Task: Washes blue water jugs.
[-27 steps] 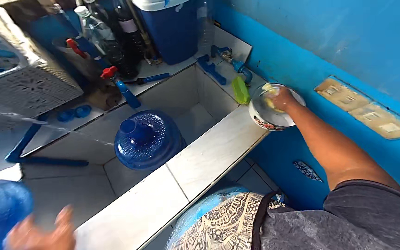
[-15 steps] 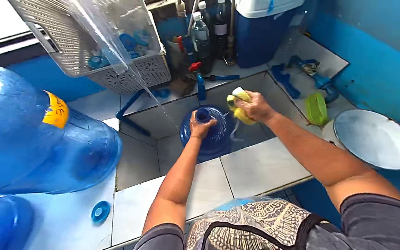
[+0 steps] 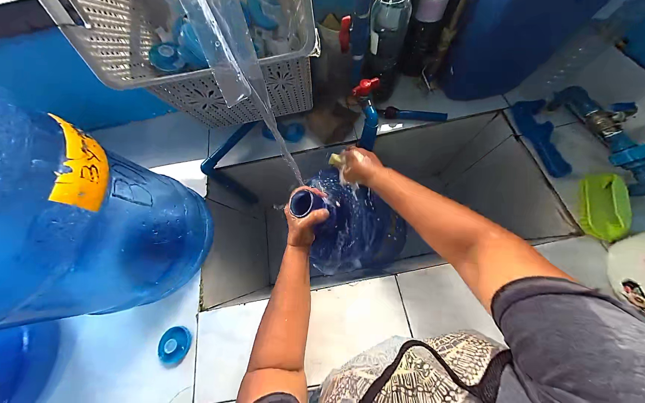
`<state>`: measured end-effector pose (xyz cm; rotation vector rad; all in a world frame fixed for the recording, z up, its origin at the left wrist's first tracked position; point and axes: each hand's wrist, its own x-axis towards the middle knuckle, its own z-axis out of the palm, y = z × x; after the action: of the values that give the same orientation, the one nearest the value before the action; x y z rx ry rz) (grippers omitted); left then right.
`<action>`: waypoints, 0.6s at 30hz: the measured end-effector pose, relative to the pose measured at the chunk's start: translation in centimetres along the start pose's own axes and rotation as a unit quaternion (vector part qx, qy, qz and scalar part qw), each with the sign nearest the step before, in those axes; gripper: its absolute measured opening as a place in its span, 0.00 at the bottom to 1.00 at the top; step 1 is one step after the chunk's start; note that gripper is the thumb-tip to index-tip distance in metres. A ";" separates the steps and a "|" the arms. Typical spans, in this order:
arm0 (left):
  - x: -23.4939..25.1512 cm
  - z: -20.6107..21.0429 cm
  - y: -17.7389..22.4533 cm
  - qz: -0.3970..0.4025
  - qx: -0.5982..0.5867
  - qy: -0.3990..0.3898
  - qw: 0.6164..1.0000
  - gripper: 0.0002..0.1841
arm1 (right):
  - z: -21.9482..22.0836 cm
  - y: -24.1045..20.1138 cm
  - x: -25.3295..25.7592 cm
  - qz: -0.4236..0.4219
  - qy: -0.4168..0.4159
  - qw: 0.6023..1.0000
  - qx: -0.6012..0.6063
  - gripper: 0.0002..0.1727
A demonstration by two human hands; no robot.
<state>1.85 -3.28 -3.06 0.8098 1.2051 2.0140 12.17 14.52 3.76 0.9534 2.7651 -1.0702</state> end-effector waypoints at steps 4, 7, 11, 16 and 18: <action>1.6 -2.6 1.0 -0.002 0.076 0.248 0.966 0.23 | 7.3 -2.6 -4.0 -0.242 0.126 0.961 -0.041 0.15; 2.1 -3.7 1.2 -0.023 0.067 0.260 0.963 0.16 | 10.0 -4.7 -5.8 -0.395 0.115 0.911 -0.035 0.09; 0.2 -6.8 0.9 -0.052 -0.064 0.059 0.995 0.25 | 4.4 0.2 1.5 -0.096 -0.030 0.994 0.041 0.18; 3.6 -7.6 1.6 -0.149 0.142 0.450 0.869 0.27 | 9.7 13.8 -0.6 0.109 -0.051 0.990 0.066 0.23; 3.0 -5.4 1.4 -0.131 0.140 0.373 0.908 0.24 | 7.7 9.6 0.1 0.126 -0.037 0.982 0.135 0.23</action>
<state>-4.45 -4.18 -3.33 -0.0598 1.9365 1.9942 15.92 15.36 -7.91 1.2247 2.3979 -1.4228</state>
